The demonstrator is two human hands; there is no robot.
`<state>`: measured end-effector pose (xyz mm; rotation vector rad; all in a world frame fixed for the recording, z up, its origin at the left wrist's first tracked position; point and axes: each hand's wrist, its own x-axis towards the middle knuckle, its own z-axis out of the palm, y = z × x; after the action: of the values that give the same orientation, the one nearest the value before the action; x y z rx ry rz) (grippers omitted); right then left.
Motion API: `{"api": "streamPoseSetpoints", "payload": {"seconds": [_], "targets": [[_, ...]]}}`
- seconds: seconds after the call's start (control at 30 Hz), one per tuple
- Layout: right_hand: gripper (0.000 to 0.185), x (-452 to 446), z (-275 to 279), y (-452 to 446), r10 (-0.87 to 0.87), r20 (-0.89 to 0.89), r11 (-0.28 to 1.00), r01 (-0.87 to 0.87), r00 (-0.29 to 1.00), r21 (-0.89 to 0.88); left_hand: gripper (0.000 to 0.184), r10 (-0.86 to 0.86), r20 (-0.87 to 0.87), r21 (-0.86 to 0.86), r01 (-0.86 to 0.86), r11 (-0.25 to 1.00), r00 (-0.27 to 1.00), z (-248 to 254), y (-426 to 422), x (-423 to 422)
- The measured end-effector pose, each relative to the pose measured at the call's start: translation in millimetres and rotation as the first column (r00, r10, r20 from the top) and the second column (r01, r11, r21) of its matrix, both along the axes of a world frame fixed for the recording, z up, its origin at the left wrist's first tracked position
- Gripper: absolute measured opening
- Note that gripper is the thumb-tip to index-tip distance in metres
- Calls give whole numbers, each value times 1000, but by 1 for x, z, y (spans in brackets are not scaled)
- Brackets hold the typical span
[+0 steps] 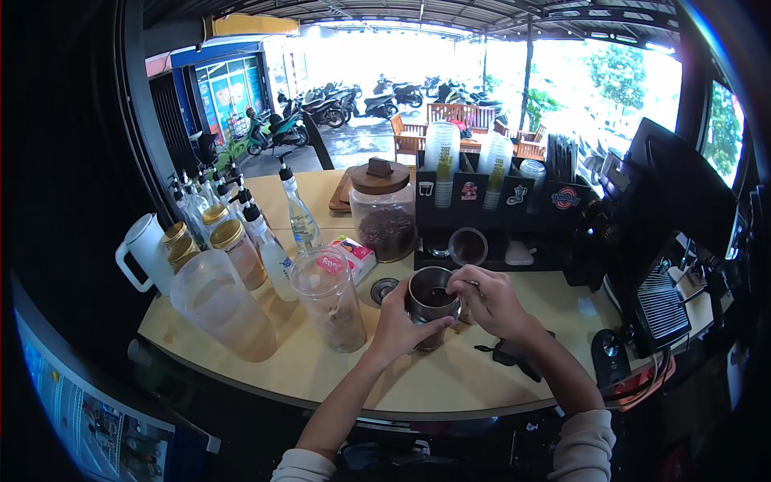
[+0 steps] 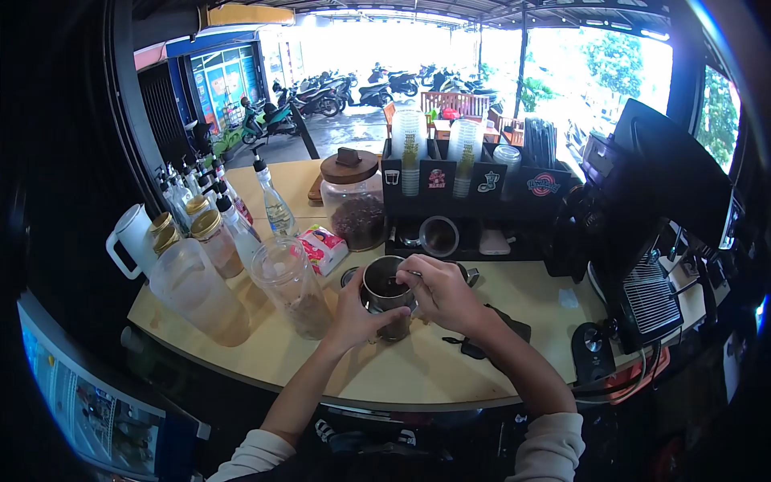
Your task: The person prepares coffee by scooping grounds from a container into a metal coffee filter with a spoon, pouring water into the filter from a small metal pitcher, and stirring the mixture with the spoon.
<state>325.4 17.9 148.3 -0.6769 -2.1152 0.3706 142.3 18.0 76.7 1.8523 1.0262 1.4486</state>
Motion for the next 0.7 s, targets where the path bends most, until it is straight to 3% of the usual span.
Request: {"api": "streamPoseSetpoints", "payload": {"seconds": [0.17, 0.33, 0.4, 0.43, 0.5, 0.53, 0.63, 0.7], "targets": [[5, 1, 0, 1, 10, 19, 997, -11, 1000, 72, 86, -1, -52, -36, -1, 999, 999, -3, 6, -10], [8, -2, 3, -6, -85, 41, 996, 86, 996, -4, 87, -112, -109, -86, 103, 991, 988, 5, 7, -14], [8, -4, -6, -1, -37, 28, 998, 36, 999, 61, 86, 54, -173, 41, -47, 998, 984, 10, -2, -5], [9, -5, -9, 1, 14, 19, 992, -16, 1000, 128, 86, 54, -176, 43, -47, 998, 983, 8, -3, 0], [9, -4, -4, -1, -14, 17, 993, 12, 1000, 113, 86, 242, -166, 209, -206, 956, 956, 3, -3, 7], [8, -4, -2, -2, -43, 19, 995, 41, 999, 95, 86, 245, -168, 209, -208, 956, 955, 4, -3, 7], [7, -3, -1, 3, -36, -16, 999, 36, 999, 20, 87, 198, -99, 80, -190, 978, 975, 9, -2, 6], [6, -3, -1, -1, -5, -16, 999, 6, 1000, 44, 92, 75, -94, -35, -79, 996, 993, 13, 0, -3]]}}
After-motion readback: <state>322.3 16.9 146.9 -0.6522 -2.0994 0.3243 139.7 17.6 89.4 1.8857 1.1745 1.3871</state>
